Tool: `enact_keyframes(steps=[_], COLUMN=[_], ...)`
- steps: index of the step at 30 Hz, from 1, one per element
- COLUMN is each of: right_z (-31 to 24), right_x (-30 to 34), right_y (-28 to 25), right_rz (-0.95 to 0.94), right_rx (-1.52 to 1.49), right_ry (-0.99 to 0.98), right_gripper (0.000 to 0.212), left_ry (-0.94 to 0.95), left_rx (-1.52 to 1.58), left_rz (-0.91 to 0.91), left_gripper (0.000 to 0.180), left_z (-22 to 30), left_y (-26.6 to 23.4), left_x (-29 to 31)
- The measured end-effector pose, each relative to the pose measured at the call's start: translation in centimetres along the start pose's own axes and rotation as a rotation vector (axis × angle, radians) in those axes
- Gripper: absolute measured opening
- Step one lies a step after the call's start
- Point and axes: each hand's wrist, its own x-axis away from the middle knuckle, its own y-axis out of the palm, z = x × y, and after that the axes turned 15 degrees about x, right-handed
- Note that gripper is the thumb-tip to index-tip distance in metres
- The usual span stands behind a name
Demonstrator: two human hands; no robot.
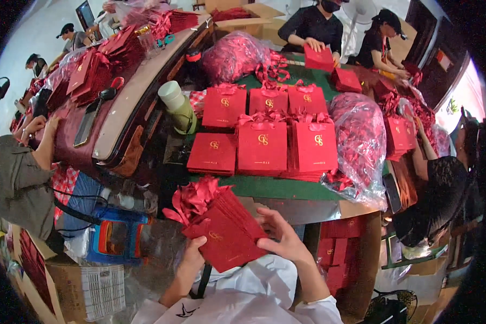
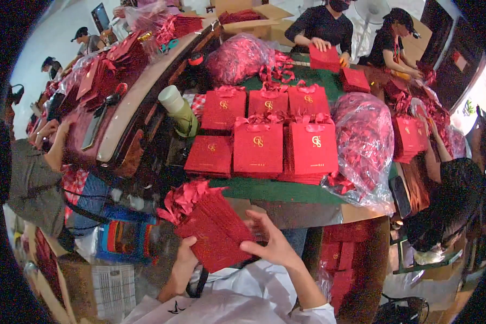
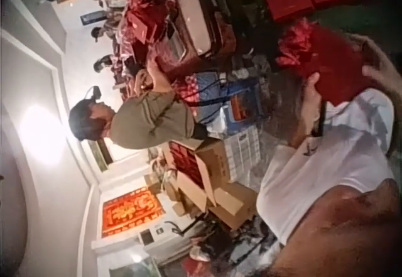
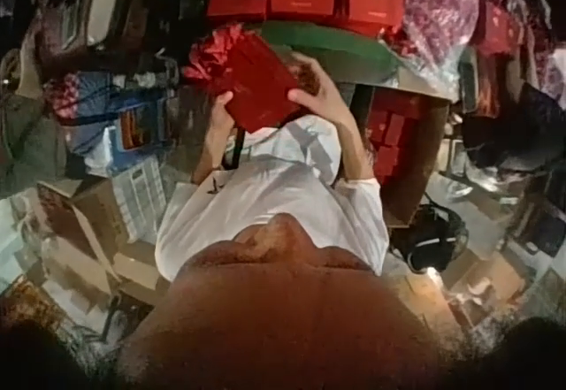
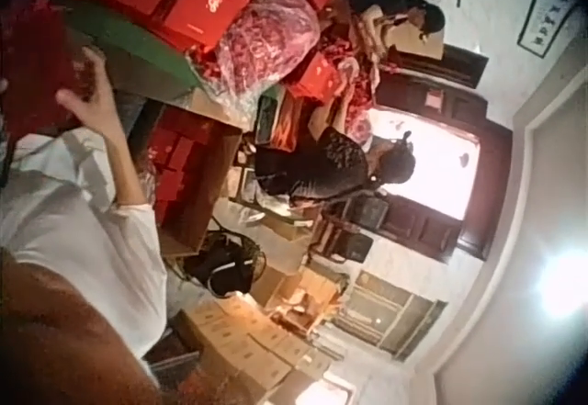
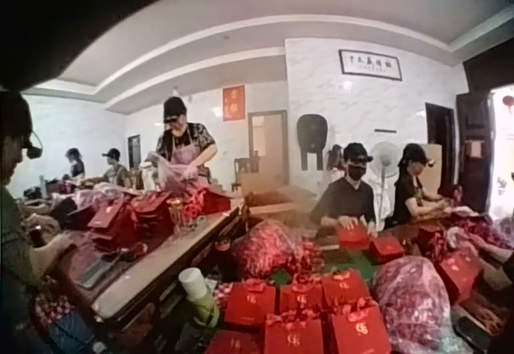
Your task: The person attaches ribbon handles to gift bags by threading and knotting the ribbons through the holes by hand, then gathers and stacks the completed bags together.
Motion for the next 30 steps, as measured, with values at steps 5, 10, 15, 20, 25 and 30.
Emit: enact_keyframes(steps=[5, 10, 15, 20, 25, 30], right_z=[2.2, 5.5, 7.2, 10.2, 8.0, 10.1], right_x=[-2.7, -3.1, -3.1, -2.3, -2.5, -1.8], right_y=[-1.9, -4.0, -6.4, -7.9, -6.8, -7.7], right_rz=[0.097, 0.216, 0.382, 0.444, 0.427, 0.510], right_rx=[-0.031, 0.188, 0.134, 0.175, 0.373, 0.553], right_ry=[0.161, 0.184, 0.282, 0.266, 0.245, 0.288], right_gripper=[0.056, 0.049, 0.043, 0.037, 0.042, 0.045], left_ry=[0.085, 0.177, -0.016, -0.030, -0.052, -0.159], left_rx=[-0.045, -0.347, -0.005, -0.173, -0.201, -0.293], left_rz=[-0.032, -0.079, 0.016, -0.060, -0.076, -0.029], left_gripper=[0.060, 0.054, 0.041, 0.044, 0.044, 0.047], left_z=[-3.4, -7.2, -10.5, -11.0, -9.9, -9.9], left_y=[1.1, 2.1, 4.1, 3.8, 3.6, 4.3], left_x=[-3.0, -4.7, -5.6, -7.8, -8.2, -8.2])
